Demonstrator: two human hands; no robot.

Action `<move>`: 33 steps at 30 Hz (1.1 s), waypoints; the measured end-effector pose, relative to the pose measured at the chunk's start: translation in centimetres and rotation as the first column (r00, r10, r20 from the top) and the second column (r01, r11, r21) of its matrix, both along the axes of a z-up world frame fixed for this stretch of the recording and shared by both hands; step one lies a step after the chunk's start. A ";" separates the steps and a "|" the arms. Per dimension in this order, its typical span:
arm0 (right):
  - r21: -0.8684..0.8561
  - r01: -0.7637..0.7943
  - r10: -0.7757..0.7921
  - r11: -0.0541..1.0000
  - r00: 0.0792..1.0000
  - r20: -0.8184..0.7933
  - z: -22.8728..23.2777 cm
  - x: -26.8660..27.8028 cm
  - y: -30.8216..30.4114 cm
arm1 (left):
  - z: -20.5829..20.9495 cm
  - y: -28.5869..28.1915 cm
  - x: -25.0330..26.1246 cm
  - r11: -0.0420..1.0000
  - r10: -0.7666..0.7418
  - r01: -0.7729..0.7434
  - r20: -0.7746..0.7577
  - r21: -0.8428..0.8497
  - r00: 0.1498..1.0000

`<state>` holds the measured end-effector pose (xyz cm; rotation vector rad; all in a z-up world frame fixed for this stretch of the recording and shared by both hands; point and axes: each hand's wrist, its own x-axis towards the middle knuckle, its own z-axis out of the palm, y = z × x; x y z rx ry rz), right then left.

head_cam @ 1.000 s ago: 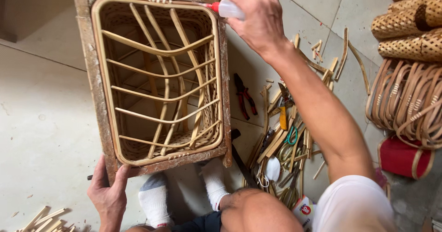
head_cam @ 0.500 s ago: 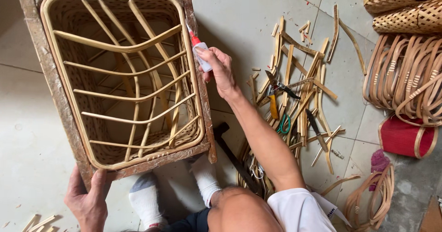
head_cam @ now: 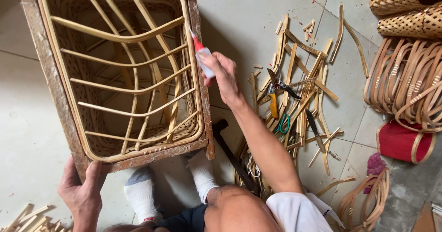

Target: The person inserts thin wooden strips into a rectangular basket frame, secures them with a hammer, and applies glue to the joints. The person uses pliers to trim excess material and continues assembling the basket structure.

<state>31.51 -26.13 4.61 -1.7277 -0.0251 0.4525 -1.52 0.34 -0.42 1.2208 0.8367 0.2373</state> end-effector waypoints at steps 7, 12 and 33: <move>0.072 0.040 -0.035 0.997 0.997 -0.066 -0.2 -3.4 -1.3 | 0.7 -0.1 0.2 0.999 -0.019 0.019 0.012 0.042 1.000; 0.031 0.037 -0.035 0.999 0.998 -0.054 -0.3 -2.8 -0.9 | 1.0 -0.1 0.7 1.000 -0.001 0.002 0.055 -0.017 0.999; -0.033 0.100 -0.103 0.994 0.989 -0.107 0.4 -9.0 -2.7 | 0.9 0.0 0.6 0.999 -0.001 0.006 0.123 -0.041 0.992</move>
